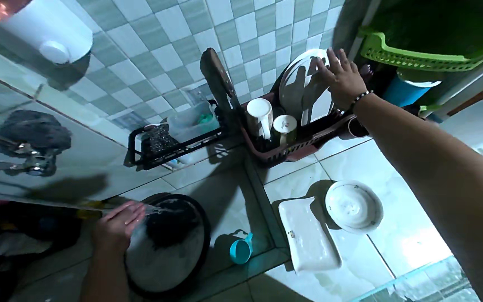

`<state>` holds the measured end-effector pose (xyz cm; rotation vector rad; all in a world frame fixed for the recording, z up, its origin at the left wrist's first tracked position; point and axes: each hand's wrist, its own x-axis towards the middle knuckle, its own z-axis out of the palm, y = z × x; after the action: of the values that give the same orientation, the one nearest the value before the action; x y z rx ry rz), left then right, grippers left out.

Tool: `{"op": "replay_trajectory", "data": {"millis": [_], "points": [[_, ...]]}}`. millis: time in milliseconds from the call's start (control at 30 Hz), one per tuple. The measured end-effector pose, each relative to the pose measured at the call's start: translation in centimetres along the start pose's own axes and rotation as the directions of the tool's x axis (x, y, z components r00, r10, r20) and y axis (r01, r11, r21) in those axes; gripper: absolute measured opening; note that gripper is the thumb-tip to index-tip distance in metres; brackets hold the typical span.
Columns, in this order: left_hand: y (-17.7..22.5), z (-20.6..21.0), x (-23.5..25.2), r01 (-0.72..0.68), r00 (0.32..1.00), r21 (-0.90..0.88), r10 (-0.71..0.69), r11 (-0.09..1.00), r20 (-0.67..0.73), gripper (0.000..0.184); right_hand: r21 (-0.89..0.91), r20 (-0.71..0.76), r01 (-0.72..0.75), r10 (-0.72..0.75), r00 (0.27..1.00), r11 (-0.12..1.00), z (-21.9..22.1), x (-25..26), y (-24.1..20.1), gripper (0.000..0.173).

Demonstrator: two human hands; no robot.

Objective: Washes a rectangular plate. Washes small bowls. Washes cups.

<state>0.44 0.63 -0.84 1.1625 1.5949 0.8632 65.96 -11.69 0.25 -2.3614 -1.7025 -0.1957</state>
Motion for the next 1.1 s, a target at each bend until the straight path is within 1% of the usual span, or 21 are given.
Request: {"op": "replay_trajectory", "data": {"millis": [167,233,300,333,367,433,467,500,533,567,600,633,667,733,767,800,833,900,933,1000,1100], "points": [[-0.1,-0.5,0.4,-0.012,1.000,-0.066,0.012,0.998,0.002,0.030,0.007,-0.021,-0.029,0.029,0.999,1.000,-0.8,-1.3,-0.6,0.100],[-0.1,-0.9,0.6,-0.017,1.000,-0.087,0.018,0.996,0.017,0.030,0.089,-0.082,-0.027,0.034,0.996,0.996,-2.4,-2.6,-2.1,0.095],[-0.2,-1.2,0.6,-0.012,0.999,-0.115,0.016,0.993,0.034,0.030,0.210,-0.124,-0.027,0.054,0.991,0.977,-4.3,-5.7,-4.9,0.080],[-0.1,-1.3,0.6,-0.006,0.999,-0.128,0.011,0.992,0.037,0.029,0.272,-0.110,-0.030,0.063,0.992,0.962,-5.3,-8.1,-6.7,0.068],[0.0,-1.3,0.5,0.000,0.999,-0.136,0.006,0.991,0.044,0.029,0.324,-0.054,-0.034,0.054,0.997,0.945,-6.0,-11.1,-8.4,0.052],[-0.1,-1.6,0.7,0.011,0.998,-0.149,-0.001,0.989,0.063,0.029,0.340,0.188,-0.067,0.002,0.982,0.938,-6.4,-18.4,-10.9,0.027],[-0.2,-1.8,0.8,0.014,0.997,-0.155,-0.002,0.988,0.075,0.029,0.299,0.375,-0.120,-0.001,0.927,0.947,-6.1,-22.3,-11.7,0.023],[-0.3,-2.0,1.1,0.016,0.996,-0.163,0.000,0.986,0.093,0.029,0.231,0.592,-0.208,0.032,0.806,0.950,-5.3,-25.7,-12.3,0.028],[-0.3,-2.2,1.3,0.017,0.994,-0.165,0.002,0.986,0.111,0.029,0.164,0.754,-0.295,0.073,0.653,0.941,-4.2,-28.7,-12.6,0.037],[-0.3,-2.4,1.5,0.018,0.992,-0.167,0.004,0.986,0.128,0.028,0.112,0.839,-0.390,0.124,0.530,0.914,-2.8,-31.6,-12.8,0.043],[-0.2,-2.5,1.5,0.022,0.991,-0.175,0.001,0.984,0.133,0.027,0.075,0.873,-0.499,0.185,0.451,0.863,-1.4,-34.3,-13.0,0.046],[0.0,-2.6,1.6,0.028,0.990,-0.185,-0.002,0.982,0.142,0.027,0.065,0.882,-0.612,0.242,0.405,0.788,-0.2,-36.6,-13.5,0.048],[0.1,-2.9,1.8,0.036,0.988,-0.188,-0.007,0.981,0.154,0.028,0.091,0.879,-0.724,0.286,0.381,0.684,0.8,-38.4,-14.3,0.047],[0.4,-3.2,2.0,0.056,0.985,-0.184,-0.024,0.981,0.169,0.029,0.203,0.862,-0.902,0.368,0.350,0.382,2.5,-40.6,-16.6,0.045],[0.6,-3.3,2.0,0.063,0.984,-0.188,-0.029,0.980,0.178,0.028,0.259,0.844,-0.936,0.415,0.339,0.237,3.2,-41.0,-18.0,0.045],[0.8,-3.5,2.0,0.063,0.981,-0.192,-0.026,0.979,0.191,0.026,0.318,0.817,-0.938,0.463,0.345,0.139,4.0,-41.3,-19.1,0.044],[0.9,-3.7,2.0,0.062,0.977,-0.198,-0.019,0.978,0.212,0.026,0.372,0.781,-0.924,0.506,0.366,0.092,5.0,-41.6,-19.9,0.043],[1.2,-4.1,2.0,0.053,0.967,-0.209,0.001,0.977,0.254,0.022,0.456,0.701,-0.885,0.574,0.423,0.096,6.4,-41.9,-21.0,0.038],[1.3,-4.3,2.1,0.054,0.962,-0.222,0.008,0.974,0.271,0.022,0.490,0.677,-0.868,0.592,0.437,0.080,6.5,-41.9,-21.7,0.037],[1.6,-4.6,2.2,0.064,0.955,-0.236,0.009,0.970,0.296,0.023,0.552,0.658,-0.833,0.601,0.453,0.024,5.6,-41.0,-23.6,0.034],[2.2,-4.8,2.6,0.073,0.934,-0.249,0.021,0.966,0.356,0.027,0.582,0.674,-0.813,0.556,0.486,0.005,3.7,-38.2,-27.3,0.030]]}}
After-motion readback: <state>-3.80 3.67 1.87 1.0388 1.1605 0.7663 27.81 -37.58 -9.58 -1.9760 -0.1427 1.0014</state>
